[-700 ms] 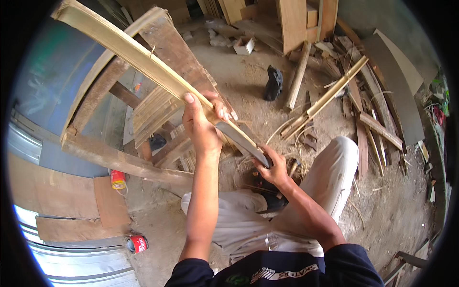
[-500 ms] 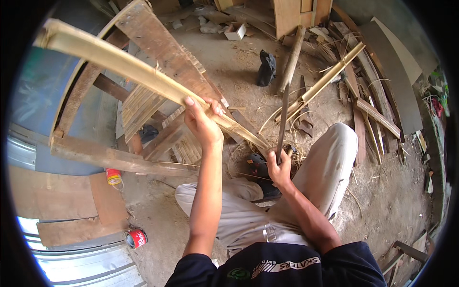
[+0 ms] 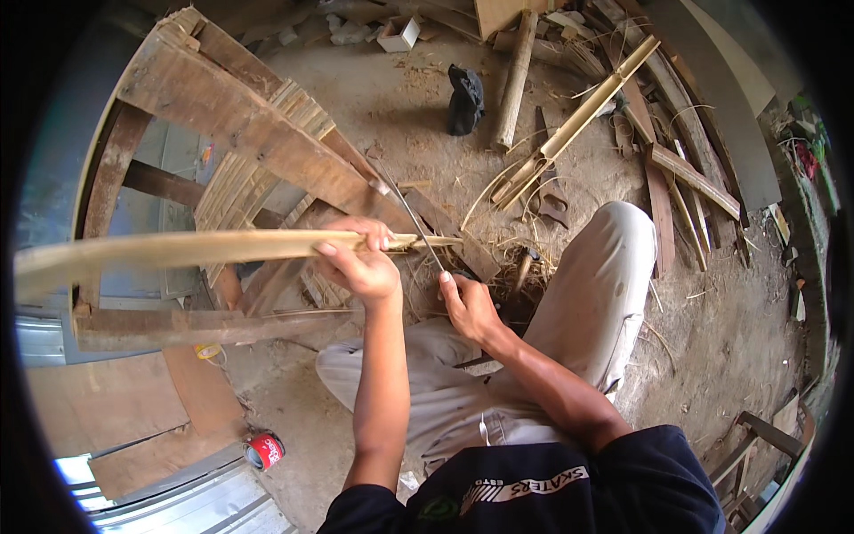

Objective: The person sits on the floor and uses a knife to split and shape a long bamboo stick. They repeatedly shave the surface, taper one end, and refine the edges, producing thin shavings that accumulate on the floor.

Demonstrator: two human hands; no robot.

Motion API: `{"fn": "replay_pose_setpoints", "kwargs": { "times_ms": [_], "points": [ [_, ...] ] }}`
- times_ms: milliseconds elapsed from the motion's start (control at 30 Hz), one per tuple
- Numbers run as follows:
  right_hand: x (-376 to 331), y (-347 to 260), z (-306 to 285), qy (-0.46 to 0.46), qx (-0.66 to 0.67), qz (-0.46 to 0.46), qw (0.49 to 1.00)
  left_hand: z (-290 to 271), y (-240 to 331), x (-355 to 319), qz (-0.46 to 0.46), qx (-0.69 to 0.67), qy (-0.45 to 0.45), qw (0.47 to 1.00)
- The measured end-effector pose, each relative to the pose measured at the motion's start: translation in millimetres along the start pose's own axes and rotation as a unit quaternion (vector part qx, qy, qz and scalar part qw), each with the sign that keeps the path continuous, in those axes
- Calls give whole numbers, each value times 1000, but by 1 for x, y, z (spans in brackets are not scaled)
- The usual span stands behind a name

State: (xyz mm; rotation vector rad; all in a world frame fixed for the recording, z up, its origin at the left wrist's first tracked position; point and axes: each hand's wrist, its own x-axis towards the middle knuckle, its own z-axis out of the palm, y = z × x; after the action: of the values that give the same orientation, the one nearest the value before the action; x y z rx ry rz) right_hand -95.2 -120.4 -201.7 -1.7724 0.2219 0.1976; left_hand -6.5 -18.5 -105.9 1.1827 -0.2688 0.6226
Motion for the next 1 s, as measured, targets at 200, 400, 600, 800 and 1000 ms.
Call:
{"fn": "replay_pose_setpoints", "kwargs": {
  "times_ms": [200,400,600,800,1000],
  "points": [
    [10,4,2,-45,83,9,995,3,-18,6,26,-8,-17,999],
    [30,10,-6,-38,66,107,991,4,-22,23,7,-49,34,998],
    [25,29,-10,-24,45,15,999,16,-20,23,14,1,61,998],
    [35,32,-9,-21,39,62,997,24,-11,25,-16,4,85,996],
    [33,23,-9,-45,52,72,995,20,-21,35,-51,12,105,993]
  ]
}}
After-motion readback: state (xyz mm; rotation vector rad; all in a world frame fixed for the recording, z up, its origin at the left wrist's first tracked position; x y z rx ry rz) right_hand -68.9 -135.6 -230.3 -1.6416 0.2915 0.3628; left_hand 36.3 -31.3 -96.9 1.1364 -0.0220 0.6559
